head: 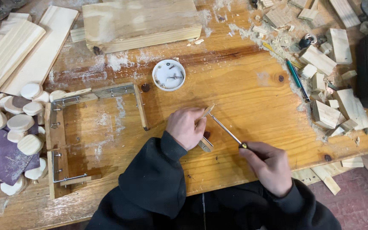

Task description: The person attaches metal brackets to small wooden blocks using a screwdriver. They repeatedly pick up screws from a small container, align the brackets, and tighten the screws to secure the pieces together on a cluttered workbench.

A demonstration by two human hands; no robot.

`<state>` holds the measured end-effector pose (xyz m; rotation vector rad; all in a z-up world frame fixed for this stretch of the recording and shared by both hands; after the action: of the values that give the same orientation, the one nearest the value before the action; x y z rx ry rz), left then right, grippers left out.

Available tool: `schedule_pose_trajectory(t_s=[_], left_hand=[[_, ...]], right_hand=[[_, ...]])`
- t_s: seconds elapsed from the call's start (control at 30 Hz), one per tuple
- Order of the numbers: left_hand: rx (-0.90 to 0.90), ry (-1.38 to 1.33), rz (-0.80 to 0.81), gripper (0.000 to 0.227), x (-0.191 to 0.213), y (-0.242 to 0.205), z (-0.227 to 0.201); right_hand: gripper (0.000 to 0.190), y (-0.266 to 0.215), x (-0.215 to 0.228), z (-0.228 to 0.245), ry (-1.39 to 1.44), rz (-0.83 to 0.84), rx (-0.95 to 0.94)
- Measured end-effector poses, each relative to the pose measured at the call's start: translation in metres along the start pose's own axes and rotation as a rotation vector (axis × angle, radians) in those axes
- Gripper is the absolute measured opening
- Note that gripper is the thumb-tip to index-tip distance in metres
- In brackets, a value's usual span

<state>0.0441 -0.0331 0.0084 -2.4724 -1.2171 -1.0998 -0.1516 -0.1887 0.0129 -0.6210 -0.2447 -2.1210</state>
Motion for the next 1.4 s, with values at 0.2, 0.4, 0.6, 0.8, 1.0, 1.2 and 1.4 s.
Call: schedule_pose_trajectory(t_s=[0.2,0.4,0.6,0.8,1.0,1.2,1.4], left_hand=[[-0.029,0.055,-0.036,0.018,-0.001,0.000,-0.001],[0.020,-0.014,-0.013,0.016,-0.003,0.001,0.002],[0.012,0.023,-0.007,0.023,-0.003,0.000,0.000],[-0.027,0.075,-0.003,0.036,-0.014,0.001,0.009],[-0.027,0.133,-0.006,0.016,-0.005,0.000,0.001],[0.089,0.131,0.051,0.019,-0.005,0.000,0.003],[0.113,0.094,0.060,0.020,-0.003,0.000,0.003]], right_hand=[[0.032,0.000,-0.023,-0.033,0.730,0.206,-0.347],[0.028,-0.002,-0.004,0.006,-0.107,0.045,0.149],[0.024,-0.028,-0.001,0.039,-0.464,-0.261,0.657],[0.028,-0.029,-0.005,0.032,-0.381,-0.213,0.631],[0.025,-0.006,-0.009,0.013,0.285,0.060,-0.355],[0.027,0.002,-0.022,-0.037,0.709,0.185,-0.353],[0.023,0.002,-0.001,-0.003,0.128,0.018,0.026]])
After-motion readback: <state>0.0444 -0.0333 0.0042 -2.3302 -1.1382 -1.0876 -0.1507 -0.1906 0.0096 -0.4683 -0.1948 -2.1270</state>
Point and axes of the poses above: each hand's wrist, its own y-axis towards the middle knuckle, its own x-axis out of the back of the hand, z = x × y, the point moved 6 cm from there along y, towards the middle knuckle, and after that the axes turned 6 degrees about x, right-handed, at the moved point
